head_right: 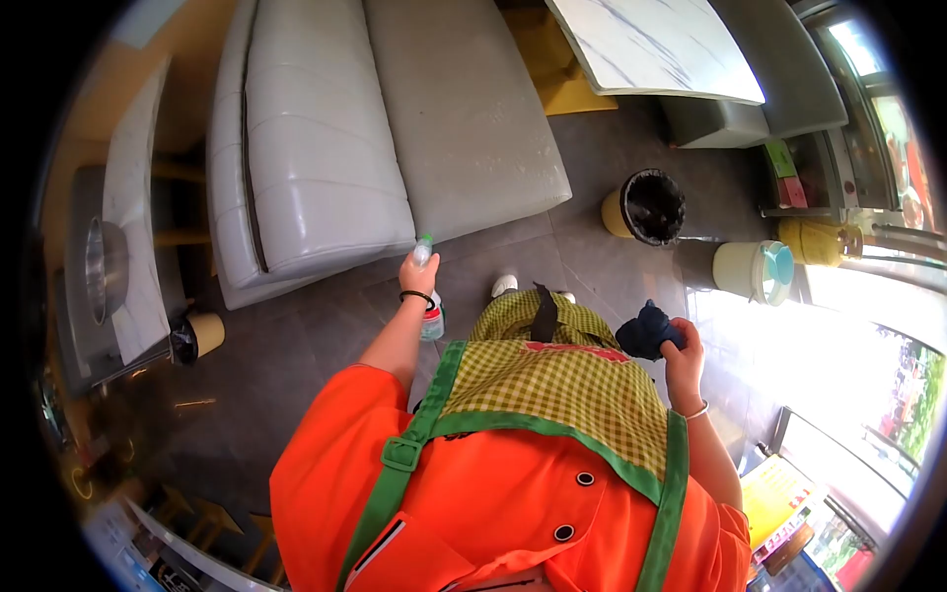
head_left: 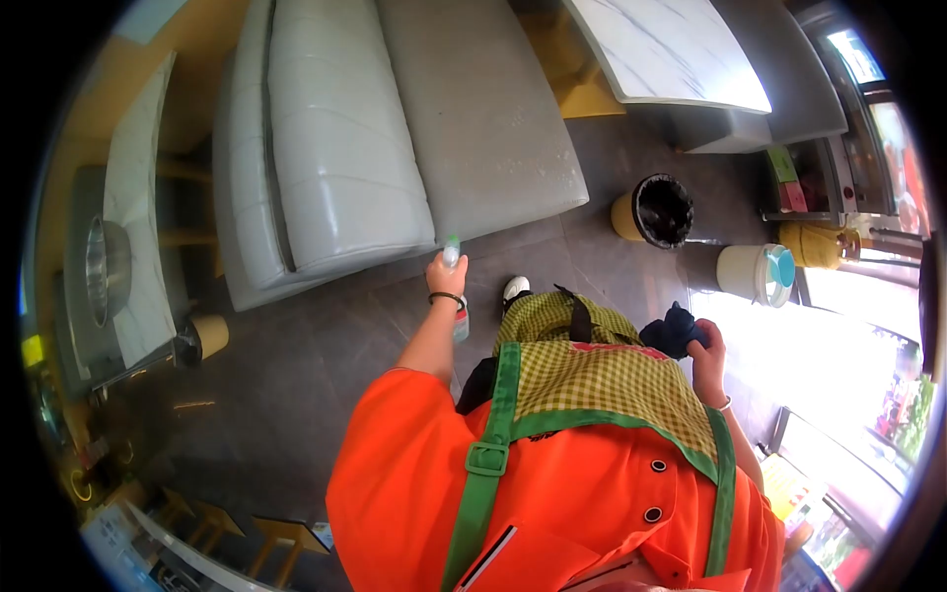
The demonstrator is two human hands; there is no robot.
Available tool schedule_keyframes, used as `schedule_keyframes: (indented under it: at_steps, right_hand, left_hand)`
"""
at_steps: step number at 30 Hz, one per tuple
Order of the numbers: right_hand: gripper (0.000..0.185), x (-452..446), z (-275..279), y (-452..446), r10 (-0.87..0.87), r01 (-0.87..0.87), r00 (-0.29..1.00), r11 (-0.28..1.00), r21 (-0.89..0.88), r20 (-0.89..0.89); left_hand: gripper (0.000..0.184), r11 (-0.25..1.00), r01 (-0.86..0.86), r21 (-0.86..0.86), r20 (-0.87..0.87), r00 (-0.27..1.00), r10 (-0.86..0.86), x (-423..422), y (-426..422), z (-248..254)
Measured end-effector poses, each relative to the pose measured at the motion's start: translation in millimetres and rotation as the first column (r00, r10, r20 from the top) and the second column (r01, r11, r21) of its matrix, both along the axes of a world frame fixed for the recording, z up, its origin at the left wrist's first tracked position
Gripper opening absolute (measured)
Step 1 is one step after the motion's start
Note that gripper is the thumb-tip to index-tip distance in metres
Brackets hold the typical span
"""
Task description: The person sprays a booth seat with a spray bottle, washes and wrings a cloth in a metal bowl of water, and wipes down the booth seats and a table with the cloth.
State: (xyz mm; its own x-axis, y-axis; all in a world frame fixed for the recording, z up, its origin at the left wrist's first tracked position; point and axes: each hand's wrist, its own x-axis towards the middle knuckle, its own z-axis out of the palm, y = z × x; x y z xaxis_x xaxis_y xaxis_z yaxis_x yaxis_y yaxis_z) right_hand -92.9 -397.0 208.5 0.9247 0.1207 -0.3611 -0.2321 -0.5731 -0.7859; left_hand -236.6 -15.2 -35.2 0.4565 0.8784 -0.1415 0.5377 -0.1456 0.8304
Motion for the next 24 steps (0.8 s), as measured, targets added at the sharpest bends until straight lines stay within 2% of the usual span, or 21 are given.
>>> schedule_keyframes:
  at_steps: [2,3,5,6,7,9,11,15,19,21,23,24]
  right_hand:
    - [0.031,-2.4,-5.5,-5.2,0.006,-0.006,1.000,1.000,0.001,0.006]
    - [0.031,-4.2,-5.2,-5.3,0.004,-0.004,1.000,1.000,-0.001,0.004]
    - [0.031,-7.0,-4.8,-4.7,0.027,-0.026,1.000,0.999,-0.029,0.004]
    - [0.031,-7.4,-4.6,-4.7,0.021,-0.021,1.000,0.999,-0.029,0.007]
    - [0.031,-7.7,-4.1,-5.7,0.021,-0.020,1.000,0.999,-0.032,0.018]
    - [0.032,-8.1,-3.2,-6.8,0.015,-0.014,0.999,0.999,-0.039,0.029]
    - [0.031,-7.7,-2.2,-6.7,-0.008,0.009,0.999,1.000,-0.030,0.031]
    - [0.032,-5.4,1.2,-10.4,-0.041,0.042,0.999,0.999,-0.029,0.035]
    - [0.031,-5.1,-4.1,-24.3,-0.096,0.096,0.995,0.995,-0.018,0.009]
    - [0.031,-6.3,-8.8,-32.9,-0.130,0.130,0.992,0.991,0.011,0.002]
    - [0.031,-4.9,-12.9,-40.2,-0.148,0.148,0.989,0.989,0.003,-0.016]
    - [0.031,-3.0,-16.3,-43.1,-0.155,0.155,0.988,0.988,0.005,-0.018]
  left_hand:
    - [0.024,0.974,0.171,0.151,-0.205,0.969,-0.138,4.4,-2.5,2.9]
    - [0.024,0.974,0.173,0.149,-0.207,0.968,-0.141,8.0,-5.4,3.6]
    - [0.024,0.983,0.164,0.083,-0.189,0.971,-0.146,20.4,-13.7,6.8]
    - [0.024,0.966,0.241,0.094,-0.204,0.954,-0.218,25.6,-17.5,12.9]
    - [0.024,0.964,0.247,0.094,-0.200,0.954,-0.224,29.7,-20.1,9.2]
    - [0.024,0.934,0.358,-0.012,-0.079,0.931,-0.357,37.9,-23.9,2.3]
    - [0.023,0.918,0.394,0.045,-0.043,0.919,-0.392,46.7,-28.1,2.7]
    - [0.021,0.889,0.456,0.040,-0.174,0.879,-0.443,74.4,-45.0,23.0]
    - [0.021,0.845,0.534,0.022,-0.126,0.840,-0.527,100.7,-65.5,23.0]
    - [0.021,0.814,0.576,0.070,0.046,0.814,-0.579,113.4,-72.8,25.4]
    - [0.021,0.813,0.569,0.125,0.058,0.814,-0.578,133.4,-82.0,34.5]
    - [0.023,0.817,0.564,0.117,-0.021,0.824,-0.566,146.8,-83.6,35.6]
